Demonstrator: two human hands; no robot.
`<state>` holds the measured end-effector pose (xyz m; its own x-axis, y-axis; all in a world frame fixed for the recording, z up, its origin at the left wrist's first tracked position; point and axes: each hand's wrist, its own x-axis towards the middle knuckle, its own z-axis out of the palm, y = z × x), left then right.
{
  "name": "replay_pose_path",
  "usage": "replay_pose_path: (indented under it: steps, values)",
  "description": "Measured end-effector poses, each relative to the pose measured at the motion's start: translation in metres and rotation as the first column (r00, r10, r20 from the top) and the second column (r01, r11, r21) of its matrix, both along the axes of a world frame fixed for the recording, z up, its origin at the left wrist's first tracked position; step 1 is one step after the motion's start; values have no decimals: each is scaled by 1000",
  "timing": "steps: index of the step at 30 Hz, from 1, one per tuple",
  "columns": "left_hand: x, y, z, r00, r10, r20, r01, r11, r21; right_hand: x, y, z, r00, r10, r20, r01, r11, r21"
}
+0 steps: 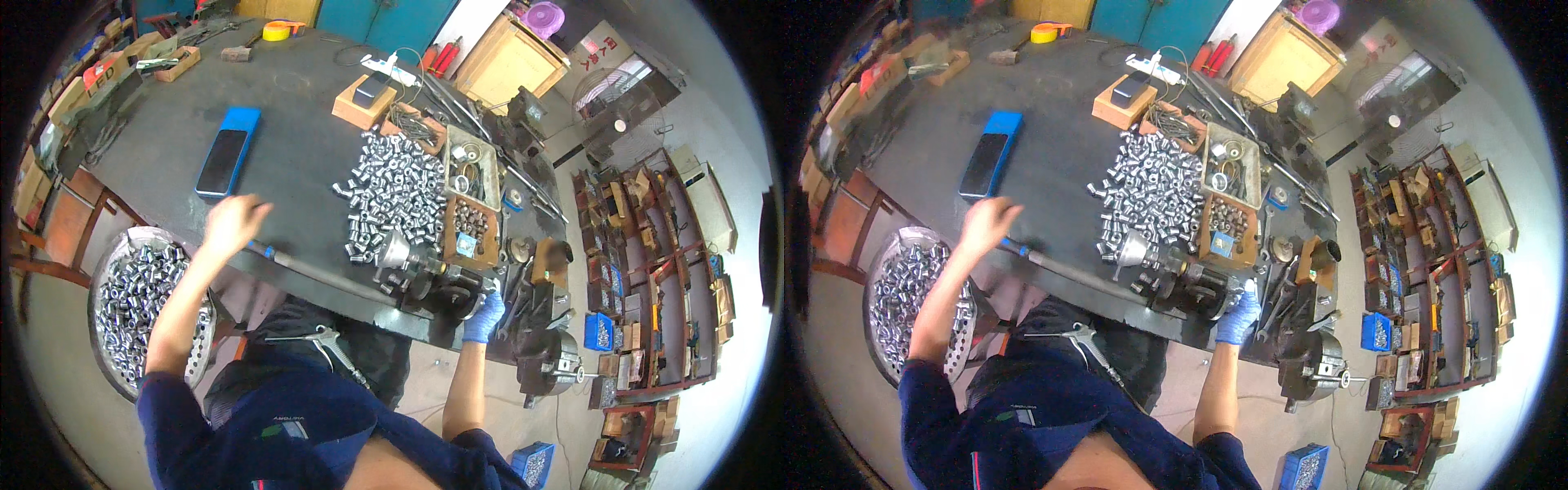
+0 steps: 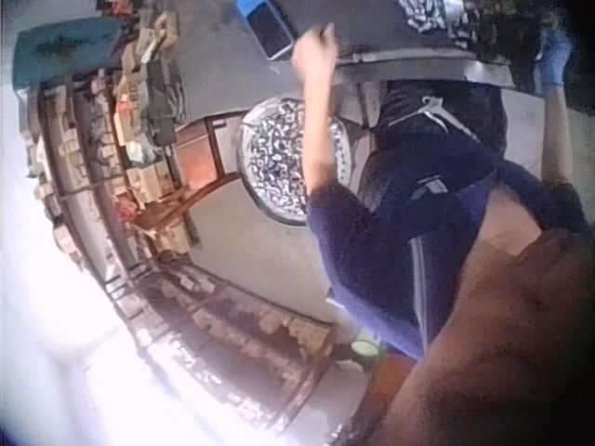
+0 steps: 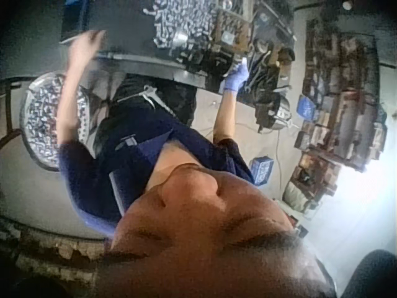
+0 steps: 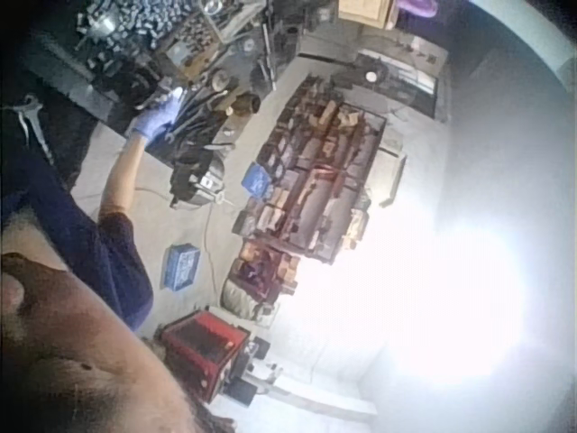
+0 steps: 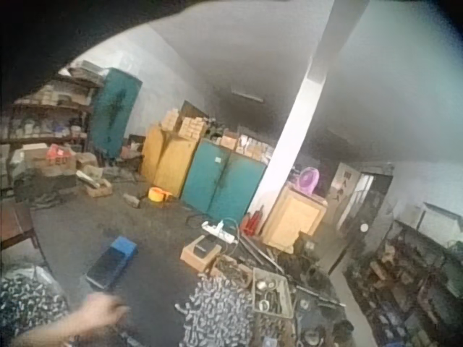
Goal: The person assembles metal components at a workbench, picking up small metal pieces from a container and a pile on the table and fitting them into a larger mechanical assembly held in a vice.
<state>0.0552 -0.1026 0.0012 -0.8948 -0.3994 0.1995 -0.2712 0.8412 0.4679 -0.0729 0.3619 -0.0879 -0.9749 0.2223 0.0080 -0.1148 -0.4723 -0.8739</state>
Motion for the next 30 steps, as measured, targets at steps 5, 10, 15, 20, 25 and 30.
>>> replay_pose_path:
  steps: [5,10,15,20,25,30]
  values:
    - [-131,18,-49,969,-67,238,-5,958,287,7,-26,26,997,36,64,-32,997,-70]
    - [-162,34,-77,992,-127,20,124,985,116,9,1,5,988,108,109,-92,985,-143]
    - [-141,41,-63,980,-197,5,195,973,121,13,9,-6,982,180,54,-153,935,-320]
    - [-106,38,-63,987,-142,-71,158,903,401,16,1,-1,977,199,81,-172,950,-260]
    - [-61,75,-13,859,-345,-378,460,199,865,15,10,-6,966,256,25,-237,924,-301]
    - [-49,103,12,788,-338,-515,557,35,830,6,21,-23,969,246,-1,-235,925,-299]
